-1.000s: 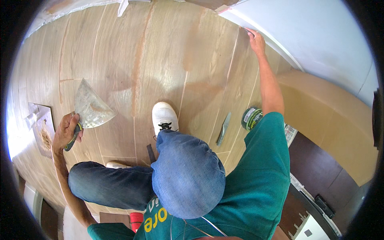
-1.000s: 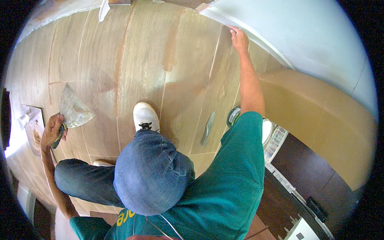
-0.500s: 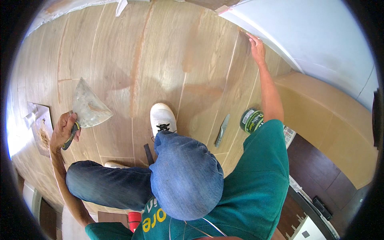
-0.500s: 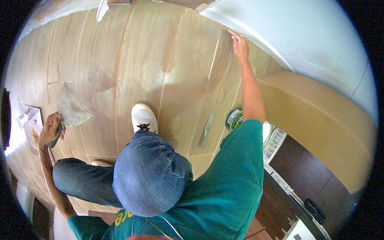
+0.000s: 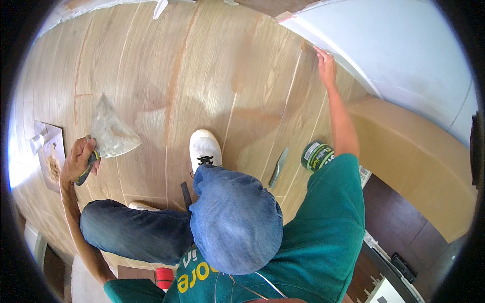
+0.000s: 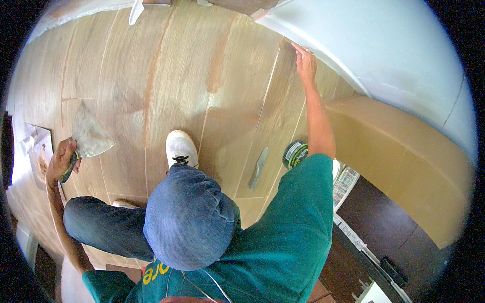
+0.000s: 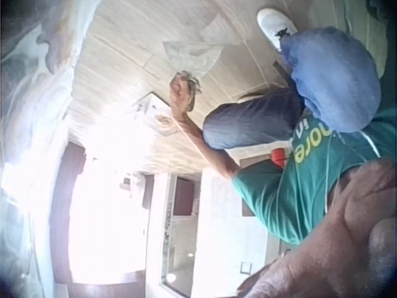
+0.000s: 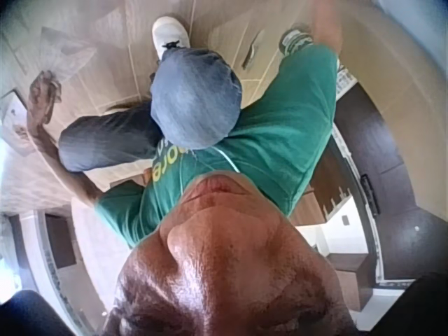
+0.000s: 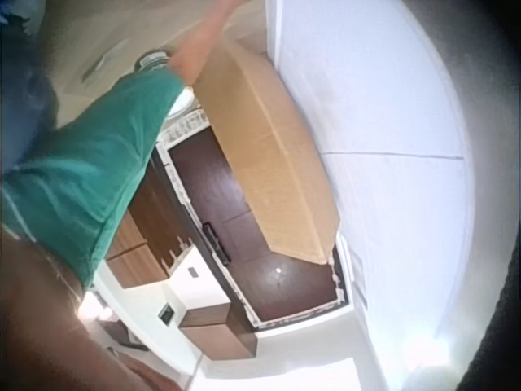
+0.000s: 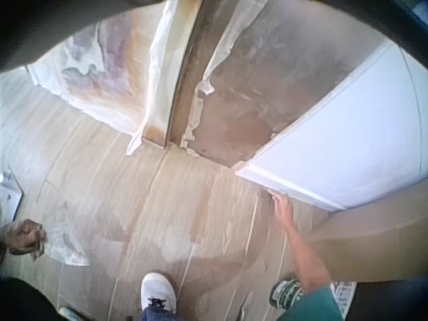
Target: The person applies grout to floor tile joints using a small grout float and a larger trowel. They repeatedly scoop grout from a flat board and press it into the seams between light-colored wood-look tiles, working along the floor area near a wall.
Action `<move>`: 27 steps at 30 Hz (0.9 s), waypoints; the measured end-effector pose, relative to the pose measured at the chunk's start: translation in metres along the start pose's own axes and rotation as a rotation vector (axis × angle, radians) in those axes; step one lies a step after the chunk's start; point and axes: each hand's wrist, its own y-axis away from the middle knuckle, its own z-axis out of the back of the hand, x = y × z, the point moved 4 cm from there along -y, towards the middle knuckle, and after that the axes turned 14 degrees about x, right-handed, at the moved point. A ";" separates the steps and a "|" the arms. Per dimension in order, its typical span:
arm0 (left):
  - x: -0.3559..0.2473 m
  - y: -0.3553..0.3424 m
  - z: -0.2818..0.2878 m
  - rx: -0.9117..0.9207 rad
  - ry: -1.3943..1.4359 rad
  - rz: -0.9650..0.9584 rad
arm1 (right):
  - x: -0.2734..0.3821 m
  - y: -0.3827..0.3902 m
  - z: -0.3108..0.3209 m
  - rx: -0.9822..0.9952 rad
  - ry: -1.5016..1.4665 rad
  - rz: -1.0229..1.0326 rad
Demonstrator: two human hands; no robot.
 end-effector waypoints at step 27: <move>-0.003 -0.005 0.000 -0.015 0.024 0.004 | 0.012 0.041 -0.015 0.036 0.023 0.192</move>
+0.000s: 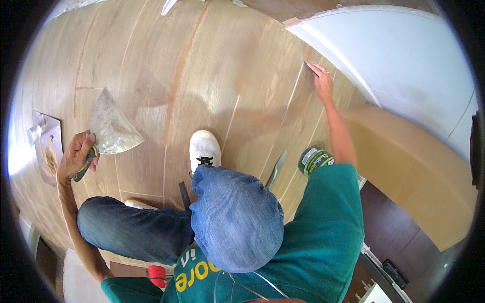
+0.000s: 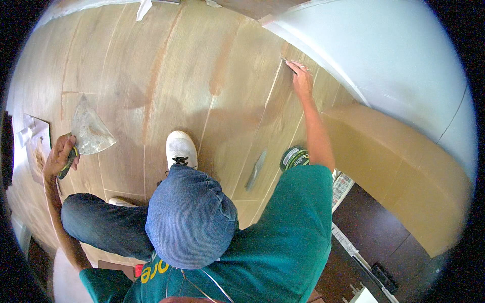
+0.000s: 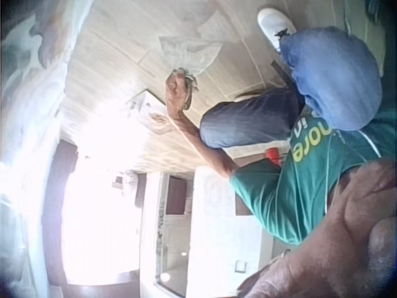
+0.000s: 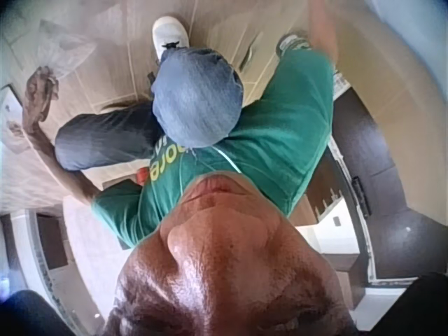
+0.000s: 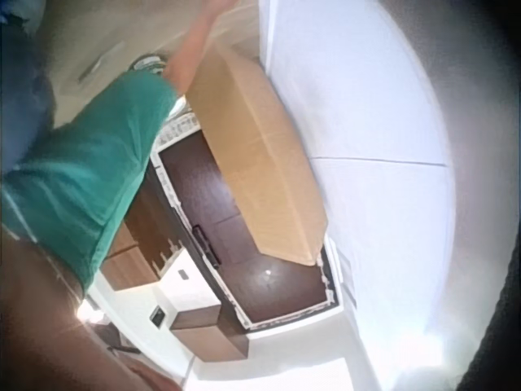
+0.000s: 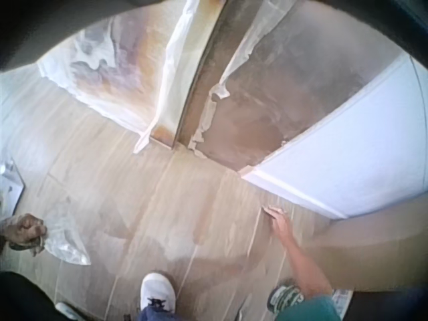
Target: The person applies grout to floor tile joints using a small grout float and a larger trowel. They repeatedly scoop grout from a flat board and press it into the seams between light-colored wood-look tiles, working along the floor area near a wall.
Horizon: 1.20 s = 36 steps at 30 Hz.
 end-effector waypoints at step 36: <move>0.000 0.002 0.001 0.003 0.006 -0.021 | -0.011 0.008 -0.005 0.030 0.015 -0.069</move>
